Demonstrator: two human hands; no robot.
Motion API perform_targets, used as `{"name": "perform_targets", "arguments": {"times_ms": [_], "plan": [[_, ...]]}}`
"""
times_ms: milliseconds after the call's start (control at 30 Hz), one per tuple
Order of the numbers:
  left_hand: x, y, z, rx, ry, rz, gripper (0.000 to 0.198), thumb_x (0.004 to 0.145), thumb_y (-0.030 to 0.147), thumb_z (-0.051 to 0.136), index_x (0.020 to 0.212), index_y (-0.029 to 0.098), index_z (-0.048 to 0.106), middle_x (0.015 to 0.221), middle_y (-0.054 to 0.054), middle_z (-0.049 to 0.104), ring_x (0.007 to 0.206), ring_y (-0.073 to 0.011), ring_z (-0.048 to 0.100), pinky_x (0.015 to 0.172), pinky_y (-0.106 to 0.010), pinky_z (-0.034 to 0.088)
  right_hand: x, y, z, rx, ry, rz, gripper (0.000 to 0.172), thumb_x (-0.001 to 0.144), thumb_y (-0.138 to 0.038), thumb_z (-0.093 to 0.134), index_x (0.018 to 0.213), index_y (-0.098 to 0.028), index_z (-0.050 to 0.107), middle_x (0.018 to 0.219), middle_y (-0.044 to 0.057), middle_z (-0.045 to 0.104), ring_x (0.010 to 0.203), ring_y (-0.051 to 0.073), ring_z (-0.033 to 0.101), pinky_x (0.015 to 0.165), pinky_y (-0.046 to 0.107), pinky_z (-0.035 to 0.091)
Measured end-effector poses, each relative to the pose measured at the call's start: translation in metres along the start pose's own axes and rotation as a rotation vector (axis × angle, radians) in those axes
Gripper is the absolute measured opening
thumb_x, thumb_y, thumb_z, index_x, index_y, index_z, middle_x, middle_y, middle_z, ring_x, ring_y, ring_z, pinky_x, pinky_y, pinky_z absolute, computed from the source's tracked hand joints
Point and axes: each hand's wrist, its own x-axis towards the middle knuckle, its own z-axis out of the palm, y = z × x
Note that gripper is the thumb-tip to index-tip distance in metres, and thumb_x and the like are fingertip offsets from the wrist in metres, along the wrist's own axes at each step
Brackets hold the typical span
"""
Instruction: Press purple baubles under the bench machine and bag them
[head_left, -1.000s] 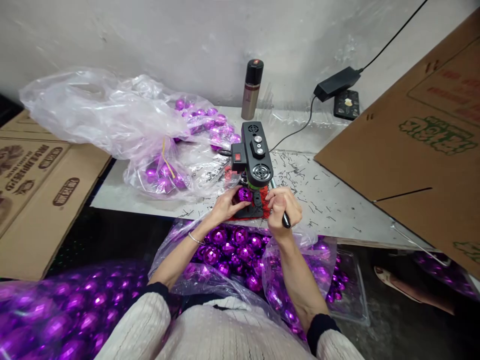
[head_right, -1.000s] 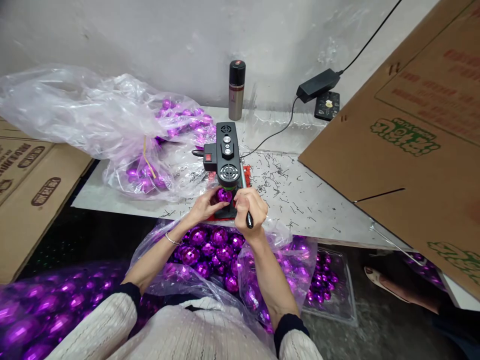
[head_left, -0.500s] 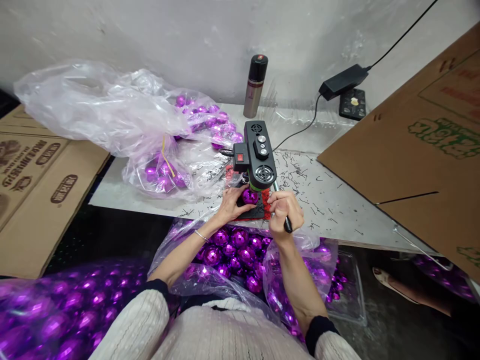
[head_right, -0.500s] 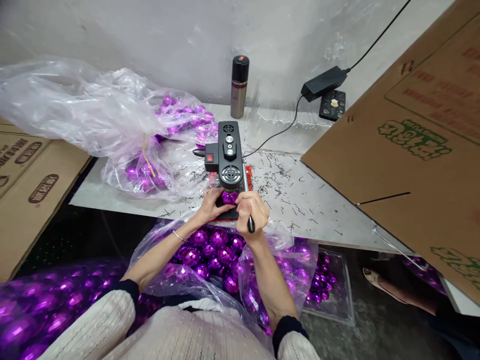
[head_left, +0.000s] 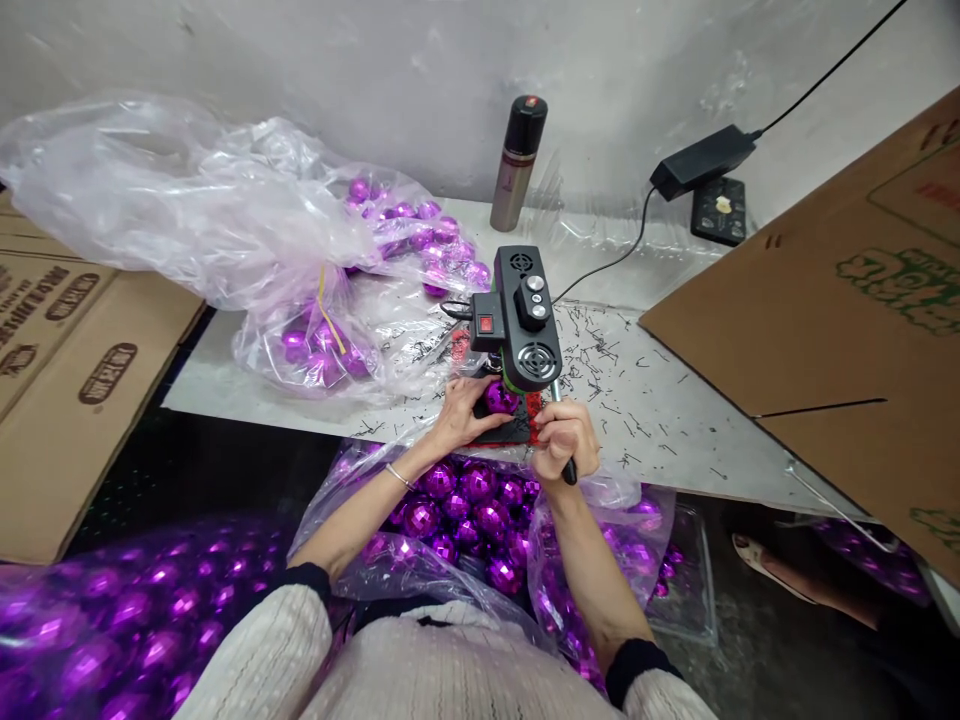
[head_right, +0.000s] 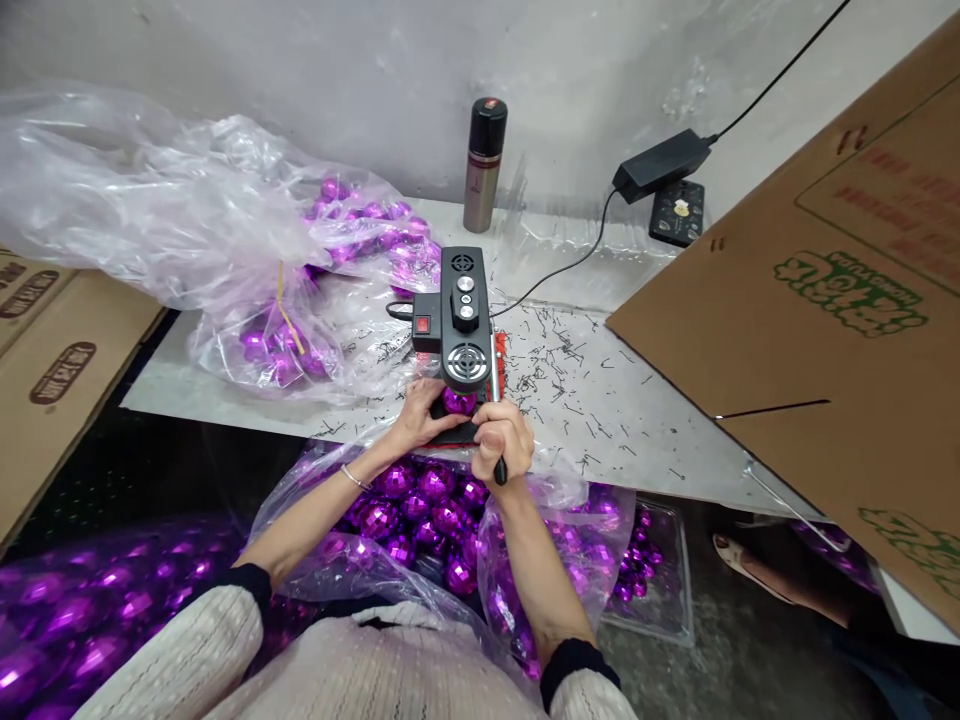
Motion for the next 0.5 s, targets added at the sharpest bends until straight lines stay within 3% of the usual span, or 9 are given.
{"name": "perform_targets", "arguments": {"times_ms": [233, 500], "plan": [[-0.0003, -0.0010, 0.0020, 0.016, 0.019, 0.021, 0.069, 0.085, 0.058, 0.085, 0.138, 0.019, 0.067, 0.110, -0.010, 0.076, 0.109, -0.0298, 0.067, 0.103, -0.045, 0.047, -0.0035, 0.0035, 0.0032, -0.021, 0.038, -0.024, 0.038, 0.108, -0.029, 0.041, 0.072, -0.023, 0.053, 0.070, -0.002, 0.062, 0.060, 0.014, 0.058, 0.067, 0.035, 0.050], [0.0028, 0.0001, -0.0001, -0.001, -0.005, -0.001, 0.070, 0.084, 0.054, 0.087, 0.139, 0.017, 0.066, 0.118, -0.013, 0.076, 0.115, -0.0319, 0.067, 0.108, -0.047, 0.045, -0.0034, 0.0061, 0.0045, -0.016, 0.036, -0.047, 0.039, 0.109, -0.032, 0.041, 0.072, -0.024, 0.051, 0.068, -0.002, 0.060, 0.059, 0.013, 0.056, 0.065, 0.034, 0.049]]}}
